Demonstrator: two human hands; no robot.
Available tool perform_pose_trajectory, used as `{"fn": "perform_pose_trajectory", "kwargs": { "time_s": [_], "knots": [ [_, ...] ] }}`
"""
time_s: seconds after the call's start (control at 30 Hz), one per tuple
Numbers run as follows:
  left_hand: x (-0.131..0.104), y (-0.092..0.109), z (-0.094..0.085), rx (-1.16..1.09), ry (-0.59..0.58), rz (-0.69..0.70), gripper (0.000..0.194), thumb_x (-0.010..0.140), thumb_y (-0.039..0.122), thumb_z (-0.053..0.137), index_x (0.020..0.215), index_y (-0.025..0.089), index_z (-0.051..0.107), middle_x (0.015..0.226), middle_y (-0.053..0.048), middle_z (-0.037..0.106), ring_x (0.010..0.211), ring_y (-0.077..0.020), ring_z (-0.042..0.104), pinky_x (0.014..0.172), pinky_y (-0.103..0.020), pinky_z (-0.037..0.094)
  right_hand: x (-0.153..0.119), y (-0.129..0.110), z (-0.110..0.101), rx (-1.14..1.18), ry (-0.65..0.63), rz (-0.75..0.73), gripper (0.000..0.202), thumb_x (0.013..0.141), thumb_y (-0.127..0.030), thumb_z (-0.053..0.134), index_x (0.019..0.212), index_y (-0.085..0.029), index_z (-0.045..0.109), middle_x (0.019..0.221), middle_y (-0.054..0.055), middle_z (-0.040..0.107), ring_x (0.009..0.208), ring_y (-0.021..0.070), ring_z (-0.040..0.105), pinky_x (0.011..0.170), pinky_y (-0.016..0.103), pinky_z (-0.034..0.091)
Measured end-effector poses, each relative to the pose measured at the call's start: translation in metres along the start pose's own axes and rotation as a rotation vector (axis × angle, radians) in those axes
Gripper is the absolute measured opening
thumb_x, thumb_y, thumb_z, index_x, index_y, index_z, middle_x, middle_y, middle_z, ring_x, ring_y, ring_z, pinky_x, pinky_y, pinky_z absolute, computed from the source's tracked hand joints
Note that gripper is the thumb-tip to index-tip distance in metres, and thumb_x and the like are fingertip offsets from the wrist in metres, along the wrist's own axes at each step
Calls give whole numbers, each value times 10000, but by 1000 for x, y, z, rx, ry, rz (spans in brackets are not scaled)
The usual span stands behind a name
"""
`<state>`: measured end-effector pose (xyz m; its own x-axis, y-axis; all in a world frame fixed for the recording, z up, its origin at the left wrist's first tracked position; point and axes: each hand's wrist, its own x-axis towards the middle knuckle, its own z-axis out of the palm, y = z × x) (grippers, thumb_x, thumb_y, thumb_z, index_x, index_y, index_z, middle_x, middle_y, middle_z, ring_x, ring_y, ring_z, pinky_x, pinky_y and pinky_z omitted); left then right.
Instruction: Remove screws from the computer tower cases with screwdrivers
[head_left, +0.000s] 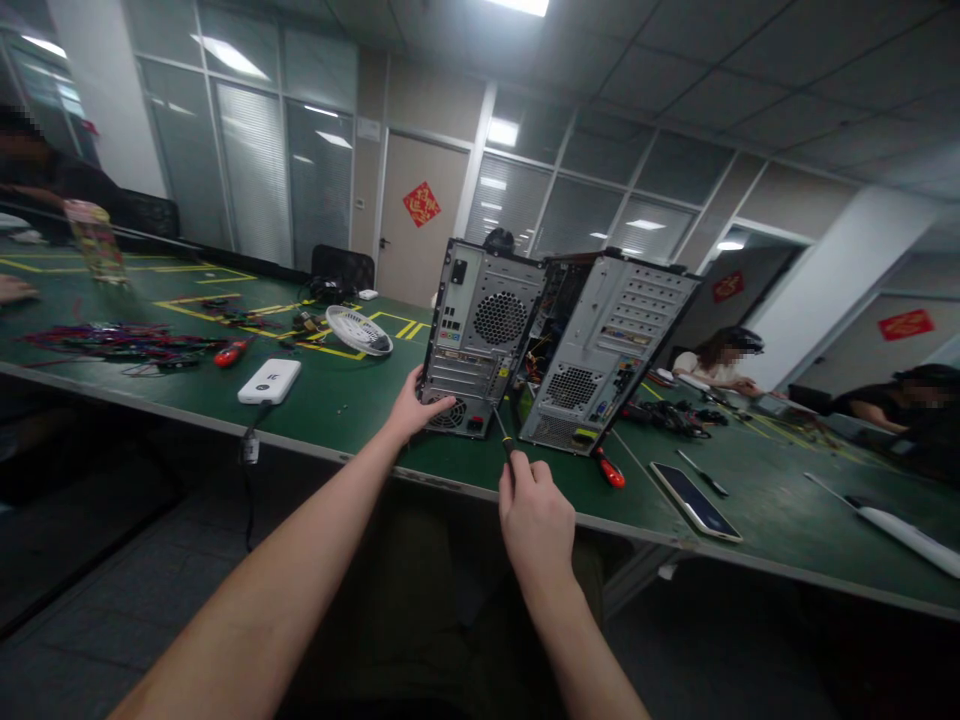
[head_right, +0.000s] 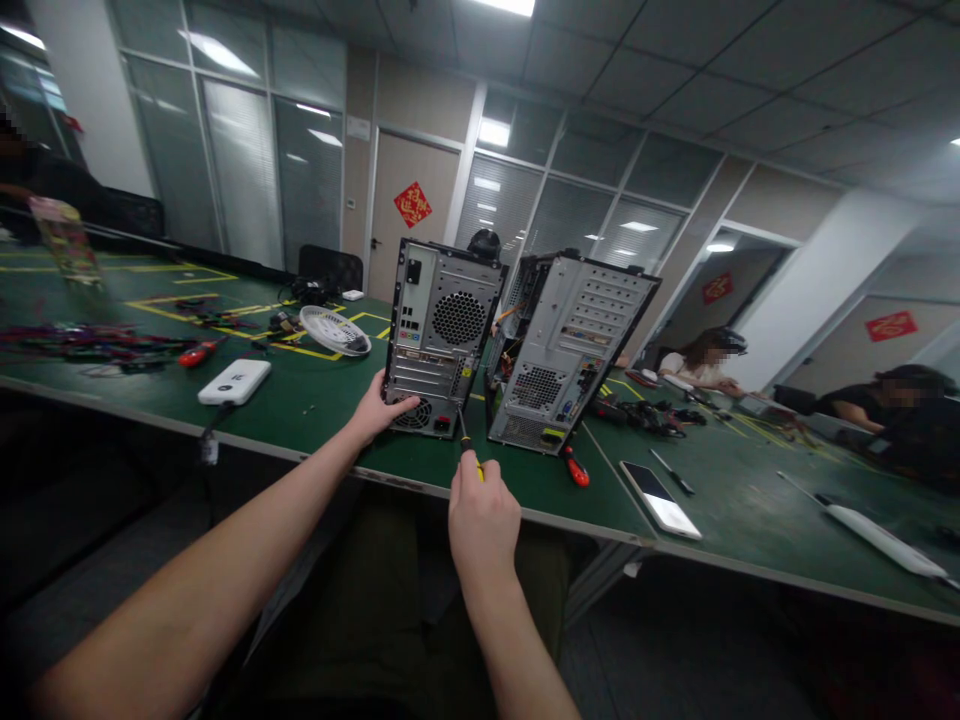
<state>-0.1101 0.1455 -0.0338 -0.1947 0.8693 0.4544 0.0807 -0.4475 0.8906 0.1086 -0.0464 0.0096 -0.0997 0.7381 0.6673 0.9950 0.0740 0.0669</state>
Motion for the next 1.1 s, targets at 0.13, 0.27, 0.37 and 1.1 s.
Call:
{"fn": "perform_pose_trajectory", "kwargs": {
  "time_s": [0.13,0.27,0.37,1.1],
  "knots": [
    [-2,4,0,-22,-11,-8,1103,643,528,952,1561,199,436,1532,-197,597,1401,-334,607,1235,-511,422,1,-1,-4,-84,-31,-5,189,1094,-284,548,1194,-213,691,945,37,658,697,138,642,559,276,290],
    [-2,5,1,-26,-5,-3,1108,639,529,953,1562,201,434,1545,-192,587,1408,-331,601,1240,-505,419,8,-2,-9,-152,-149,-78,227,1074,-223,534,1259,-203,664,934,52,669,729,153,682,561,267,334],
    [-2,3,1,-34,-12,2,1105,641,530,952,1564,216,432,1557,-181,579,1406,-323,602,1242,-503,417,19,-3,-19,-193,-239,-149,283,1058,-171,499,1309,-186,630,963,83,694,784,186,726,579,260,400],
    [-3,7,-1,1,-4,17,1083,659,527,941,1559,193,440,1545,-188,586,1427,-330,580,1249,-492,403,46,-12,-38,-220,-361,-306,252,1025,-140,449,1225,-97,597,890,165,775,797,276,797,659,298,544]
  ]
}}
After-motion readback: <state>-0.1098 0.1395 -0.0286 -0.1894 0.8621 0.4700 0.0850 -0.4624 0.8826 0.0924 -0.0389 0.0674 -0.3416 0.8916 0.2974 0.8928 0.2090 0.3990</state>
